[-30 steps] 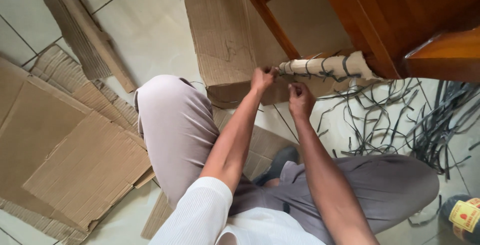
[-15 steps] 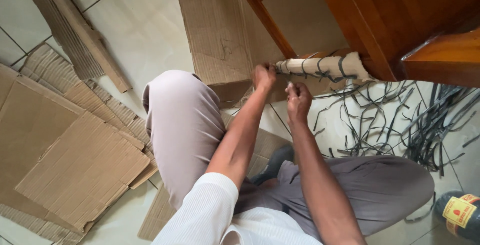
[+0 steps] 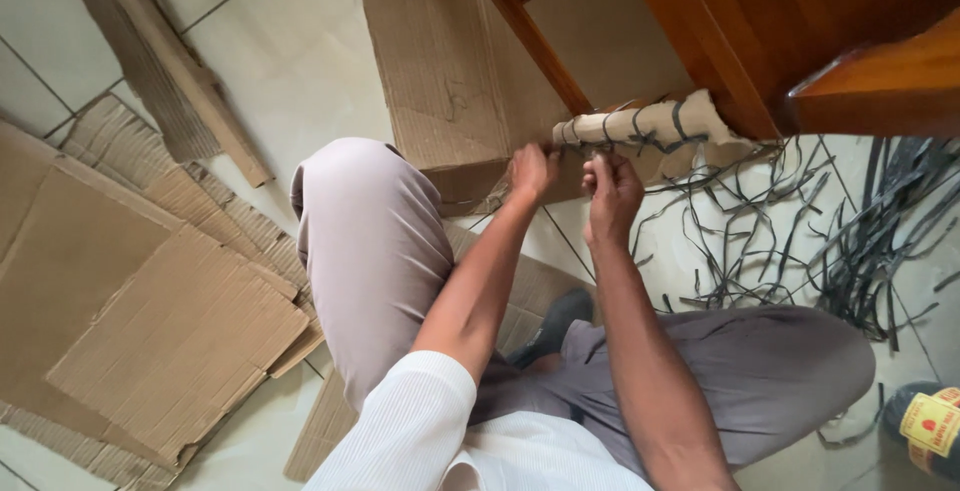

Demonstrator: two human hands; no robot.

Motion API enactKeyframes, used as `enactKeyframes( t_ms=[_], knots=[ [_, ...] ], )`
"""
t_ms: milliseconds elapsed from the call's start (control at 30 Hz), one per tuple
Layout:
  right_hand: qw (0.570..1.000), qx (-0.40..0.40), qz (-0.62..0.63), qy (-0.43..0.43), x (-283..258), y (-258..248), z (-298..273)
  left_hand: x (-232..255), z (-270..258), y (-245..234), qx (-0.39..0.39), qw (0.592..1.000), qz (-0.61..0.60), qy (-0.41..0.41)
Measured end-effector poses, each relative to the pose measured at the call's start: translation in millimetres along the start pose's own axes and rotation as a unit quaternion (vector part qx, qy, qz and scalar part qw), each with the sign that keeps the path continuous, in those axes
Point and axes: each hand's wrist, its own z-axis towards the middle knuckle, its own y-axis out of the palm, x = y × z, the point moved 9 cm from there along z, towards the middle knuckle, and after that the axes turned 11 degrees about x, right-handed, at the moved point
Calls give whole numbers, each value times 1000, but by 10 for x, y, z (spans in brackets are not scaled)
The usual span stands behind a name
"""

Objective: Wrapping the legs and frame of a wooden chair with protective cardboard and securing it with string.

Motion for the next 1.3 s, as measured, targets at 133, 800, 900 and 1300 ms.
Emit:
enactKeyframes(
  t_ms=[133, 800, 900, 1300],
  knots=[
    [996, 1, 15, -88, -424, -1, -148, 118, -195, -252, -20, 1000, 4, 14],
    [870, -32, 49, -489, -3137, -471, -891, 1910, 26, -2322, 151, 930, -275, 191],
    [764, -2, -110, -635, -3337, -378, -976, 2410, 62, -2747, 157, 929, -252, 222],
    [797, -30, -99, -595, -3307, 55, -1156, 2913, 1279, -2915, 98, 883, -407, 211]
  ],
)
